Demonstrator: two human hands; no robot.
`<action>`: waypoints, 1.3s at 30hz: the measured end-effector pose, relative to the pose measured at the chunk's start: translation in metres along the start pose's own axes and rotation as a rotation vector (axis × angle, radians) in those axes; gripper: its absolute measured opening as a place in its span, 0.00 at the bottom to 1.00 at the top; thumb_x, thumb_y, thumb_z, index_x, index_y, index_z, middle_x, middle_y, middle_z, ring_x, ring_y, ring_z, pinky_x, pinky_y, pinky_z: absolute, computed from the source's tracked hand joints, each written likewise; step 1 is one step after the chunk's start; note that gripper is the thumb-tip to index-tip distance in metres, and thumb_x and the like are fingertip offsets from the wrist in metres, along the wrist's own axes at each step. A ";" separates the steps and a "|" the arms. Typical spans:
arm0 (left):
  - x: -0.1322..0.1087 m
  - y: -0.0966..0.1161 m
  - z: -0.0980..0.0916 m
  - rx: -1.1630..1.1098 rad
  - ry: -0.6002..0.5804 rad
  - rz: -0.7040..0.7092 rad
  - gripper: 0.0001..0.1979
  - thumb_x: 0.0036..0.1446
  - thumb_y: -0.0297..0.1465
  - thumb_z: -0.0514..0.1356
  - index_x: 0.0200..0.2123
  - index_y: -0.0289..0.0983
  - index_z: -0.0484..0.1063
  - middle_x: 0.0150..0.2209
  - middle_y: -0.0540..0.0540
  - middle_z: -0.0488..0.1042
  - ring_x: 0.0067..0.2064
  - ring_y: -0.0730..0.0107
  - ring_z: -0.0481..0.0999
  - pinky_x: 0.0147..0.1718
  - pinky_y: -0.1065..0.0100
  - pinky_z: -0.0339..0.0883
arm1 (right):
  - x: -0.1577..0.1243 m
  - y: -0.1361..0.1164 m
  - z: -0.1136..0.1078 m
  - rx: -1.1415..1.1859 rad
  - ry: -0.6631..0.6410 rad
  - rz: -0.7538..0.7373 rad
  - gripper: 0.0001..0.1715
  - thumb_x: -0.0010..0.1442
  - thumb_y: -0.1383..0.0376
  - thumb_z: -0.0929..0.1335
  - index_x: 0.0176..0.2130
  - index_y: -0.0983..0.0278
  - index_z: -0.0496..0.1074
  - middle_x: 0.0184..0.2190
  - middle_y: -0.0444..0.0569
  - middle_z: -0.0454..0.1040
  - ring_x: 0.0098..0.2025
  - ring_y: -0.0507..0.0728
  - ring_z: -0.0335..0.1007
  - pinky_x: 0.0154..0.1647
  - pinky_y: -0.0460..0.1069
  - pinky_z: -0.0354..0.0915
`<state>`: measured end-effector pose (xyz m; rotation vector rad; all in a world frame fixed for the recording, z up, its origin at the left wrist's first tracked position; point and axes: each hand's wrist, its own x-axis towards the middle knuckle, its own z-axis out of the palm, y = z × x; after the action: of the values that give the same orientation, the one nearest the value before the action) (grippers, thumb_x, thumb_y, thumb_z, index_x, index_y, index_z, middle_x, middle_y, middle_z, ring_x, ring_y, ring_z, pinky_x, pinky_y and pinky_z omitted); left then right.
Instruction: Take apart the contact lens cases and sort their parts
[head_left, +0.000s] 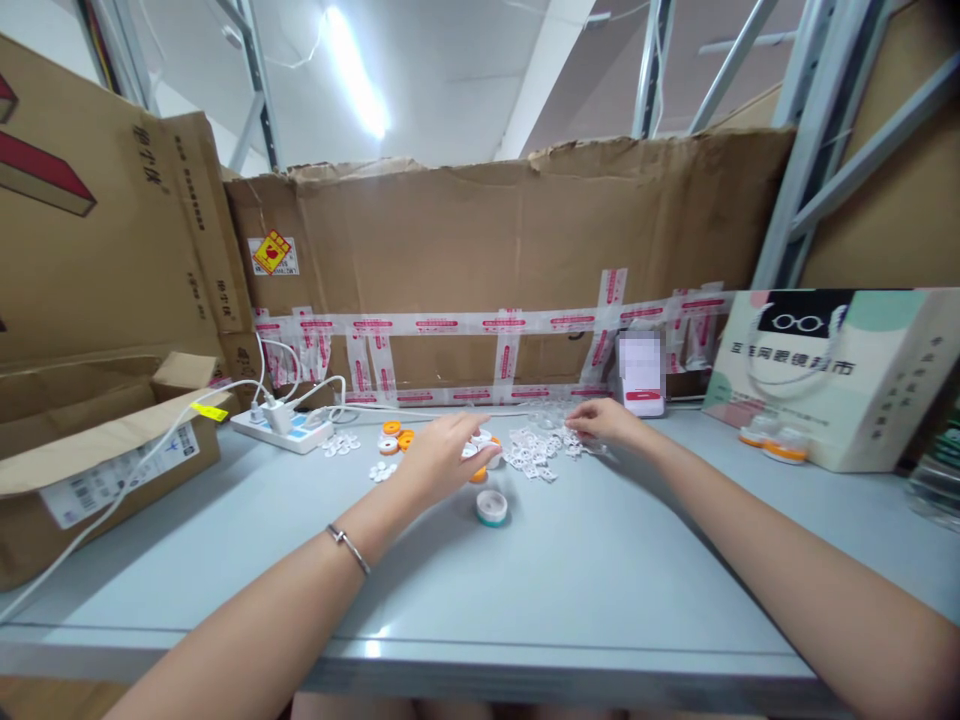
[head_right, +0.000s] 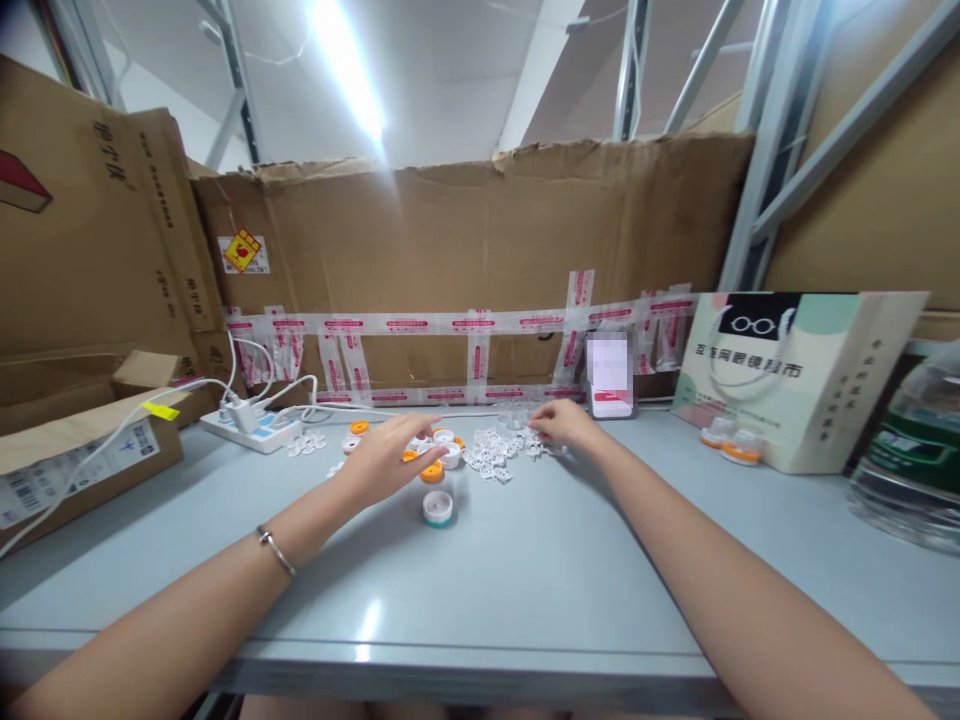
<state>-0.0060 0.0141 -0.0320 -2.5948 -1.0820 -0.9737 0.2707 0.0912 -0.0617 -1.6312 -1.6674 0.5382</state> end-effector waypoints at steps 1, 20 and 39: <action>0.000 0.000 0.000 -0.004 -0.012 -0.006 0.17 0.53 0.36 0.55 0.45 0.35 0.65 0.38 0.45 0.73 0.39 0.66 0.71 0.39 0.65 0.65 | 0.000 -0.001 -0.002 -0.013 0.022 -0.008 0.08 0.42 0.64 0.69 0.22 0.69 0.72 0.13 0.45 0.68 0.17 0.50 0.61 0.20 0.44 0.56; 0.000 0.002 -0.004 0.009 -0.184 0.033 0.14 0.59 0.31 0.45 0.34 0.36 0.70 0.31 0.46 0.71 0.34 0.70 0.69 0.33 0.70 0.60 | -0.025 -0.044 0.002 0.069 -0.032 -0.181 0.14 0.46 0.57 0.66 0.27 0.67 0.70 0.17 0.43 0.66 0.21 0.50 0.61 0.23 0.45 0.55; -0.005 -0.006 0.001 -0.239 -0.655 -0.116 0.16 0.39 0.41 0.59 0.26 0.34 0.65 0.22 0.53 0.65 0.22 0.79 0.59 0.18 0.75 0.48 | -0.074 -0.081 0.055 0.091 -0.728 -0.461 0.21 0.39 0.54 0.71 0.30 0.67 0.70 0.21 0.40 0.62 0.24 0.47 0.55 0.23 0.42 0.53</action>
<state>-0.0120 0.0158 -0.0365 -3.1858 -1.3236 -0.2613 0.1709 0.0207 -0.0531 -0.9653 -2.4045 1.0203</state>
